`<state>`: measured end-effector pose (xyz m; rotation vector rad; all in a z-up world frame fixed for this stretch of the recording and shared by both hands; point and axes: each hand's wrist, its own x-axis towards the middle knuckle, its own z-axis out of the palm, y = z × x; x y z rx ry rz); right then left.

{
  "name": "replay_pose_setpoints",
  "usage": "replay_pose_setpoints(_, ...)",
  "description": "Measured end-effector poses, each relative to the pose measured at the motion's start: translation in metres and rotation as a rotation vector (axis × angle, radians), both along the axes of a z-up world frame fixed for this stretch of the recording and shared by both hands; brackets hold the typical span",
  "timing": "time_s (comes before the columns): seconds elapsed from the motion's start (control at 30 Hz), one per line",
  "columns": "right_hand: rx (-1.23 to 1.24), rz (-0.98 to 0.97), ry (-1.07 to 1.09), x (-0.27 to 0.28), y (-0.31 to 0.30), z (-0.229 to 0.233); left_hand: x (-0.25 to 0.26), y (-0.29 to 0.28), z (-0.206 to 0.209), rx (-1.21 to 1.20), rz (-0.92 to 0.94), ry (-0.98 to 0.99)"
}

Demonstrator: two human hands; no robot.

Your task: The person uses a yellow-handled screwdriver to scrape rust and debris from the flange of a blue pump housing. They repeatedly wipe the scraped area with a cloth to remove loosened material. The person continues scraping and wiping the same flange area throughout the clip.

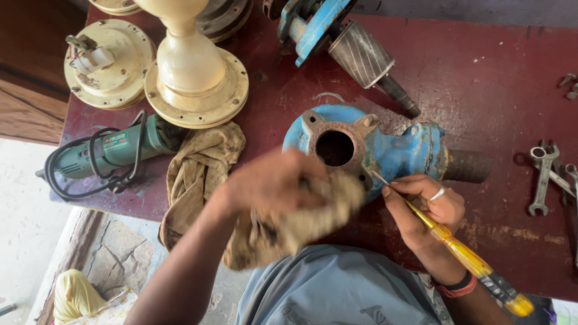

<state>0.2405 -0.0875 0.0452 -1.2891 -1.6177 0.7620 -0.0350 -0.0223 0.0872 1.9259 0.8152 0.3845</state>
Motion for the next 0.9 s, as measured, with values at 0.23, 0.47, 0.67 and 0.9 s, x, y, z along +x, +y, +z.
replay_pose_setpoints(0.23,-0.006,-0.034,0.055,-0.002,-0.003,-0.003,0.012,0.038,-0.021,0.224,0.645,0.424)
replay_pose_setpoints(0.47,0.010,-0.035,0.014,-0.001,-0.004,-0.003,0.017,0.022,-0.037,0.120,0.648,0.592)
replay_pose_setpoints(0.67,0.009,-0.037,0.033,-0.004,-0.003,-0.005,0.015,0.021,-0.033,0.069,0.540,0.441)
replay_pose_setpoints(0.9,0.014,0.015,0.136,0.000,-0.002,-0.008,-0.042,0.014,-0.026,-0.221,0.323,0.153)
